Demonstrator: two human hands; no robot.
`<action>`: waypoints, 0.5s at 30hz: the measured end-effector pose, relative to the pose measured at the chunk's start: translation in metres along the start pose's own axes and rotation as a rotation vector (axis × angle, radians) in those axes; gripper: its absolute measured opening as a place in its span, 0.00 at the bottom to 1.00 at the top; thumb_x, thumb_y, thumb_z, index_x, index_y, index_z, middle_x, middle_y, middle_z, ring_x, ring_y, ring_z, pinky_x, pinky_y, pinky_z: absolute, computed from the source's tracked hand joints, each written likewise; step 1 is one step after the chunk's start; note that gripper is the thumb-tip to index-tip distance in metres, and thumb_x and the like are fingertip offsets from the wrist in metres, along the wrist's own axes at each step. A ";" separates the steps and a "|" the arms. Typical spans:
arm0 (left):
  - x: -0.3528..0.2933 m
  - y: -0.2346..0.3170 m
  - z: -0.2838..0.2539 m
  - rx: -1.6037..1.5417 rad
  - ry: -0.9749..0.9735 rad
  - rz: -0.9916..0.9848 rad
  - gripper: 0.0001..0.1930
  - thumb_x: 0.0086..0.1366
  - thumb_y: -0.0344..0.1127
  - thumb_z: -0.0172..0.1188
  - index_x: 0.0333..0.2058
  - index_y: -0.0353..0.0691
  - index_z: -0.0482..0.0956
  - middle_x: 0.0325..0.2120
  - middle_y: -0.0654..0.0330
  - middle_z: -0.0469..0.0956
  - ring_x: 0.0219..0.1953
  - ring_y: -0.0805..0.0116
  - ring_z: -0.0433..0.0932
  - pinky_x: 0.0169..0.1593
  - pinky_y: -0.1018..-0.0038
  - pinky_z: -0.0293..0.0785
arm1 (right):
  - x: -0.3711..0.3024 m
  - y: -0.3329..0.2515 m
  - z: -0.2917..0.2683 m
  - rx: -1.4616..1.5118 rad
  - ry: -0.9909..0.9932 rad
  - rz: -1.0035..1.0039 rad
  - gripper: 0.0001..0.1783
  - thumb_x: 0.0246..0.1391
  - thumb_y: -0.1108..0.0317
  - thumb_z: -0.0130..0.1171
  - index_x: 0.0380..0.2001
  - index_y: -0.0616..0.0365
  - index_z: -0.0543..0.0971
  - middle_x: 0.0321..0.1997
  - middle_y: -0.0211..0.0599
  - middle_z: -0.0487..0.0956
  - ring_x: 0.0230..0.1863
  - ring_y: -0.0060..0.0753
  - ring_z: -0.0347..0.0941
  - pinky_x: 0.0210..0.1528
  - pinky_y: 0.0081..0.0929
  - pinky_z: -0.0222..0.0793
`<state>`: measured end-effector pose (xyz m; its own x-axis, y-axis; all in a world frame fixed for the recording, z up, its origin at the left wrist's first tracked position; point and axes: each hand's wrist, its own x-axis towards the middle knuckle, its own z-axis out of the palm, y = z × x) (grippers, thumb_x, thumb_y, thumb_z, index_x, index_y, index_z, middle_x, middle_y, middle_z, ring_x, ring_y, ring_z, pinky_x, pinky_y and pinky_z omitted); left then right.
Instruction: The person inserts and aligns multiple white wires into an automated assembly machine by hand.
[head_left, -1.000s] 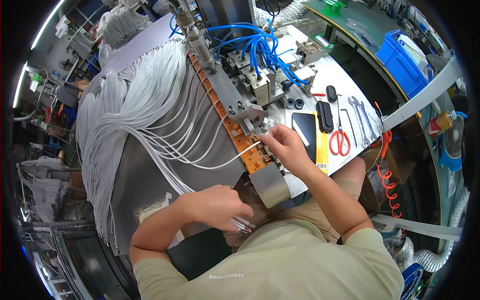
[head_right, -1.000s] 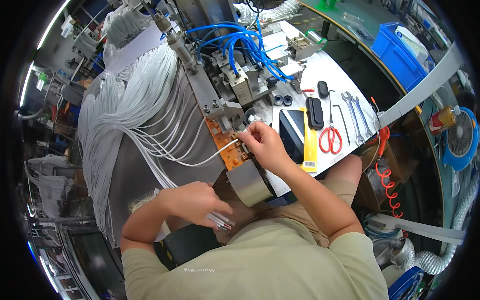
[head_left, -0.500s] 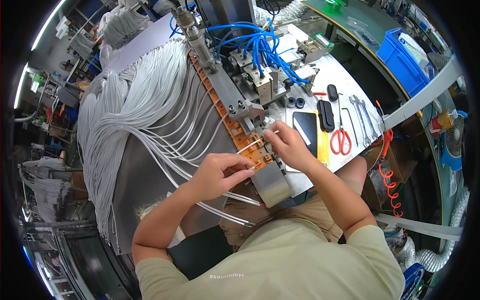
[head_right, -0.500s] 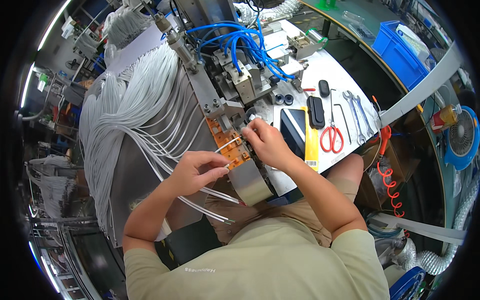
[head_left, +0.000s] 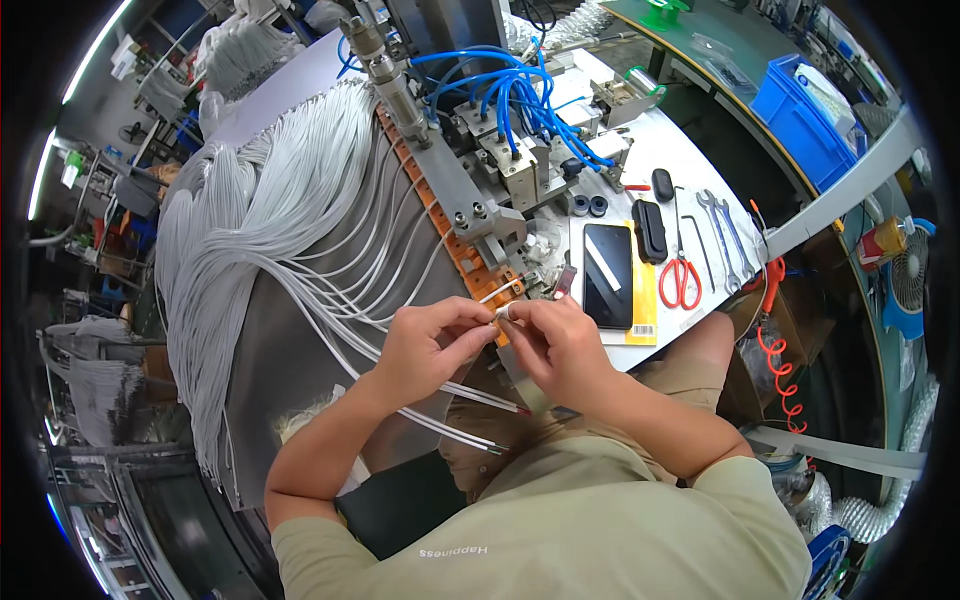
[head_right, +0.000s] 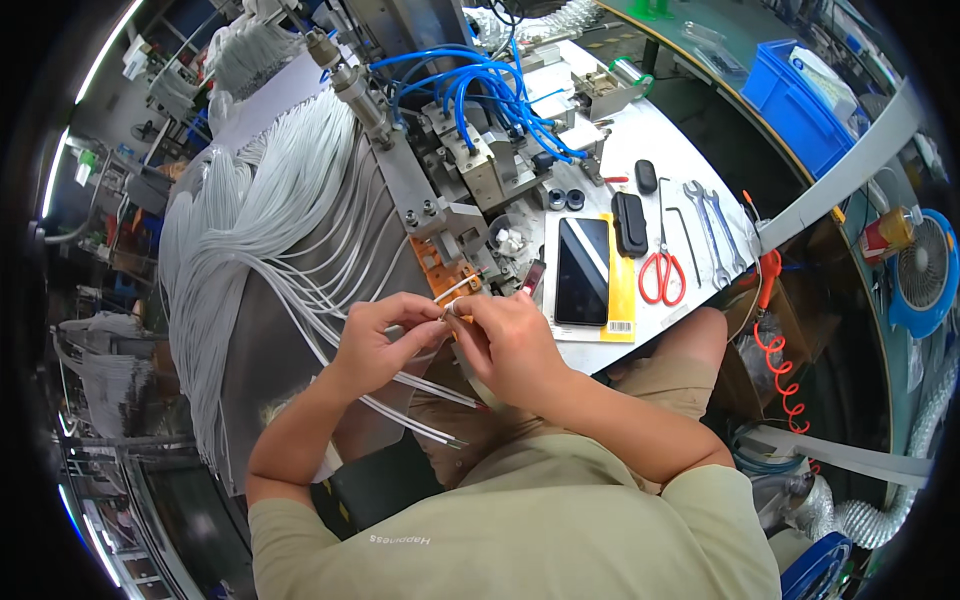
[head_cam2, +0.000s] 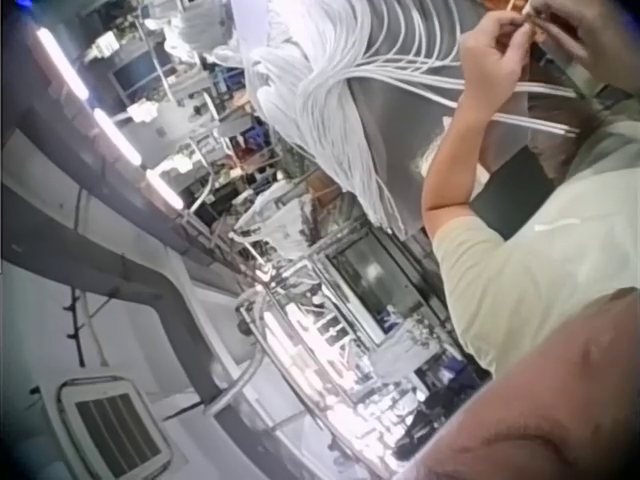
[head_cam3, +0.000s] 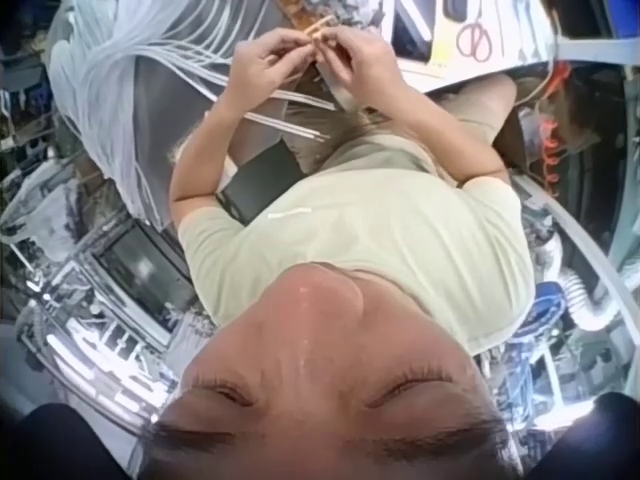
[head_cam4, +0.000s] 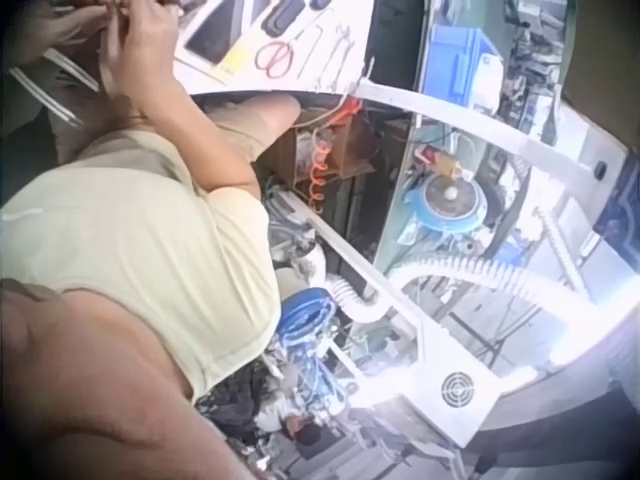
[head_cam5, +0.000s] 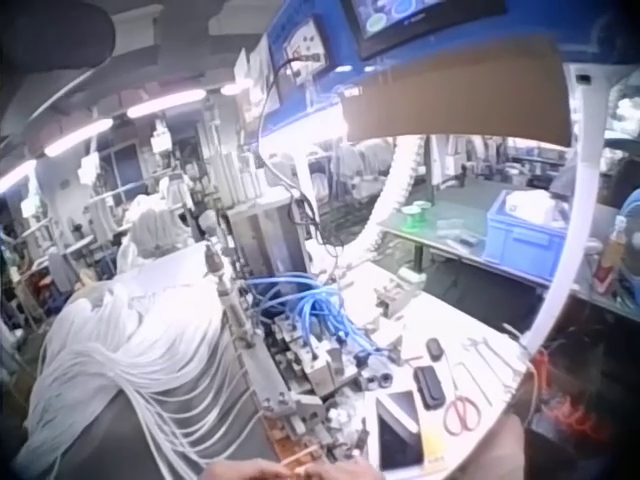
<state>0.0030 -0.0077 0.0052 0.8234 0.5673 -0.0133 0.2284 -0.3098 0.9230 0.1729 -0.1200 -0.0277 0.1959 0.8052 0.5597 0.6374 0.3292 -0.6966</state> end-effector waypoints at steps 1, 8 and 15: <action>0.000 -0.002 0.001 -0.003 0.018 0.037 0.07 0.66 0.28 0.61 0.41 0.32 0.80 0.26 0.63 0.81 0.25 0.81 0.77 0.30 0.82 0.73 | 0.000 -0.002 -0.001 0.040 -0.039 0.052 0.04 0.57 0.75 0.62 0.36 0.60 0.78 0.16 0.30 0.75 0.16 0.26 0.70 0.30 0.26 0.62; -0.001 0.003 -0.003 -0.035 -0.037 -0.053 0.07 0.66 0.25 0.59 0.42 0.30 0.79 0.29 0.61 0.83 0.29 0.78 0.81 0.36 0.81 0.77 | -0.001 -0.004 0.003 0.165 -0.058 0.202 0.06 0.57 0.74 0.62 0.37 0.61 0.77 0.18 0.28 0.78 0.15 0.21 0.68 0.28 0.23 0.61; -0.003 0.007 -0.005 0.108 -0.086 0.084 0.09 0.67 0.27 0.59 0.44 0.31 0.78 0.27 0.62 0.82 0.29 0.80 0.80 0.34 0.81 0.76 | 0.010 0.005 -0.010 0.246 -0.216 0.217 0.08 0.56 0.74 0.61 0.38 0.61 0.74 0.23 0.32 0.76 0.22 0.29 0.69 0.33 0.28 0.61</action>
<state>-0.0007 -0.0082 0.0136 0.8825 0.4695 0.0253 0.2073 -0.4367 0.8754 0.1851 -0.1155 -0.0211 0.1286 0.9456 0.2988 0.3954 0.2274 -0.8899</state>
